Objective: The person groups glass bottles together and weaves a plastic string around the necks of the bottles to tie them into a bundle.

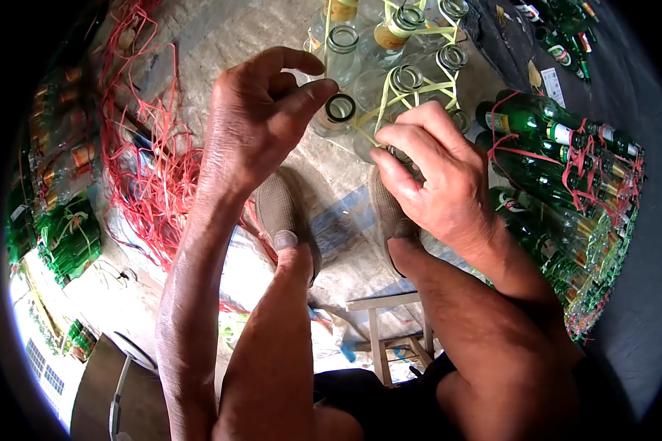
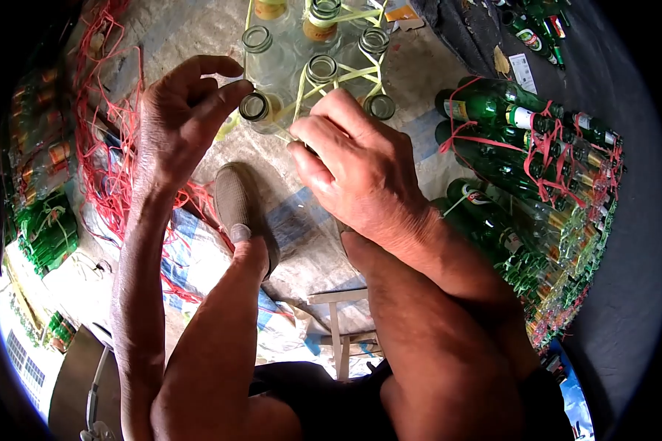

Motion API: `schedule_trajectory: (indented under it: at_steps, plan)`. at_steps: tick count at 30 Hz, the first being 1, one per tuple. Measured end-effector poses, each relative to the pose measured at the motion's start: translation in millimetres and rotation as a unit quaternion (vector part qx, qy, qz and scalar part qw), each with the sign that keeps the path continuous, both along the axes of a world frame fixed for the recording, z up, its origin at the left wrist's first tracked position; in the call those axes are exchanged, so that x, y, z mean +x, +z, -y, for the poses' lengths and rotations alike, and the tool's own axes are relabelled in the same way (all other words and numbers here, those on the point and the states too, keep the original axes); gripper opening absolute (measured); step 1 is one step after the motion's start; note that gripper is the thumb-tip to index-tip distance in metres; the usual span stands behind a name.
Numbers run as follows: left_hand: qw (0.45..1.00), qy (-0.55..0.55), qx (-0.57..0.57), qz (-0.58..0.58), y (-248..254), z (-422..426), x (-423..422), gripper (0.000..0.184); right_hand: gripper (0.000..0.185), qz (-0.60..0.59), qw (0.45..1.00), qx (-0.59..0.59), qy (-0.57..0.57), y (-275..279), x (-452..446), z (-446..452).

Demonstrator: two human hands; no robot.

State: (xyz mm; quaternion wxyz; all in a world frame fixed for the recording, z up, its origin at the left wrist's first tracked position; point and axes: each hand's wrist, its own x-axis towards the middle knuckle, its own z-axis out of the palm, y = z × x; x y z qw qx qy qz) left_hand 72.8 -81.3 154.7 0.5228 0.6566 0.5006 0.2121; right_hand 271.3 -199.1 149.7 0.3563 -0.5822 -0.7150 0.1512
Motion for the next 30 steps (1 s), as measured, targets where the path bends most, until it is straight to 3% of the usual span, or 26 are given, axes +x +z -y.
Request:
schedule_trajectory:
  at_steps: [5, 9, 11, 14, 17, 23, 30]
  plan:
    - [0.996, 0.031, -0.088, 0.017, -7, 4, -3, 0.025, 0.037, -0.051, 0.998, 0.007, -0.043, 0, 2, 18]
    - [0.989, 0.046, -0.125, 0.064, -21, 6, -7, 0.02, 0.055, -0.067, 0.992, -0.075, -0.072, -3, 9, 32]
    - [0.986, 0.052, -0.136, 0.079, -21, 6, -6, 0.019, 0.056, -0.102, 0.99, -0.086, -0.055, -16, 6, 34]
    - [0.984, 0.066, -0.141, 0.087, -16, 10, -5, 0.018, 0.047, -0.046, 0.983, -0.162, -0.076, -4, -1, 30]
    - [0.984, 0.067, -0.138, 0.088, -15, 11, -5, 0.019, 0.04, -0.095, 0.978, -0.167, -0.082, -18, -4, 22]
    - [0.984, 0.091, -0.102, 0.111, -22, 29, 0, 0.015, 0.033, -0.031, 0.997, -0.063, -0.016, -19, 17, 14]
    - [0.97, 0.156, -0.13, 0.131, -12, 64, 17, 0.013, 0.036, 0.018, 0.997, -0.06, 0.045, -8, 56, 4]
